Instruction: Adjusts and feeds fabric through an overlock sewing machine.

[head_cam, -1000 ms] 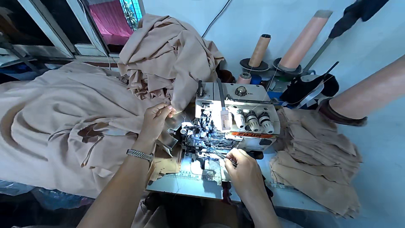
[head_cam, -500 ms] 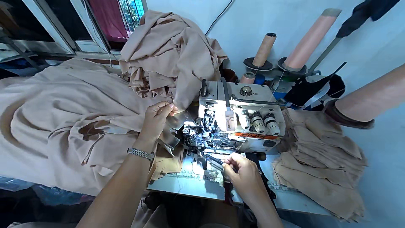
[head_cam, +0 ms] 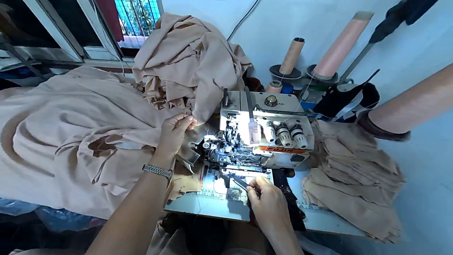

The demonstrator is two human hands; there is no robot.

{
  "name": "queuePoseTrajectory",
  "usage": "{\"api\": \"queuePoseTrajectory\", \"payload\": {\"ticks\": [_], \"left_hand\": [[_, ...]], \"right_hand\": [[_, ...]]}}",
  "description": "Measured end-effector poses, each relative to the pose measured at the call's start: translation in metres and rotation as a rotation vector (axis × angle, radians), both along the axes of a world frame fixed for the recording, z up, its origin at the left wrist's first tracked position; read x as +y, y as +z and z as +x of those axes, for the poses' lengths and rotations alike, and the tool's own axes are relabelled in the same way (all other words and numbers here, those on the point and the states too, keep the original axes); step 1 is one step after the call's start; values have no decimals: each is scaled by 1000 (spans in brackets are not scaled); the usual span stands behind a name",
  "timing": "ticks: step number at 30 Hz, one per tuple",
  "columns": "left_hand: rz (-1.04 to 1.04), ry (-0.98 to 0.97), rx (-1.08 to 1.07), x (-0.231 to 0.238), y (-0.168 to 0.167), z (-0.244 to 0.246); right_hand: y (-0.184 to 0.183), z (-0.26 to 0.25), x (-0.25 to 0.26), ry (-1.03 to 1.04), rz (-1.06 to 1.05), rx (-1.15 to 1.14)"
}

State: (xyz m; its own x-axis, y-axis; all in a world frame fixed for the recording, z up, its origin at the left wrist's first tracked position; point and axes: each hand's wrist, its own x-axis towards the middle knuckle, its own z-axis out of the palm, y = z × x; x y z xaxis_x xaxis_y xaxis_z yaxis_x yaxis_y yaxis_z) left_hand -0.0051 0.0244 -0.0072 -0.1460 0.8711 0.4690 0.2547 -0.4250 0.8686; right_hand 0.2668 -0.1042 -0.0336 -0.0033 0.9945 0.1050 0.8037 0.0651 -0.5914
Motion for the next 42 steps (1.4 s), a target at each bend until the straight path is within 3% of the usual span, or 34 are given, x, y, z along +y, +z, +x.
{"api": "queuePoseTrajectory", "payload": {"ticks": [7,14,21,27,34,42], "left_hand": [[13,2,-5,-1,1,2],[10,-1,-20,-2,2,3],[9,-16,-45,-1,1,1],[17,-5,-42,-1,1,2],[17,-18,-61,-2,2,2],[16,-29,-90,-1,1,0]], "right_hand": [[6,0,-10,-59,70,-65],[14,-4,-8,-50,-5,-173],[12,-8,-17,31,160,-53],[18,0,-12,-11,134,-52],[-9,11,6,-50,255,-189],[2,30,-4,-163,138,-292]]}}
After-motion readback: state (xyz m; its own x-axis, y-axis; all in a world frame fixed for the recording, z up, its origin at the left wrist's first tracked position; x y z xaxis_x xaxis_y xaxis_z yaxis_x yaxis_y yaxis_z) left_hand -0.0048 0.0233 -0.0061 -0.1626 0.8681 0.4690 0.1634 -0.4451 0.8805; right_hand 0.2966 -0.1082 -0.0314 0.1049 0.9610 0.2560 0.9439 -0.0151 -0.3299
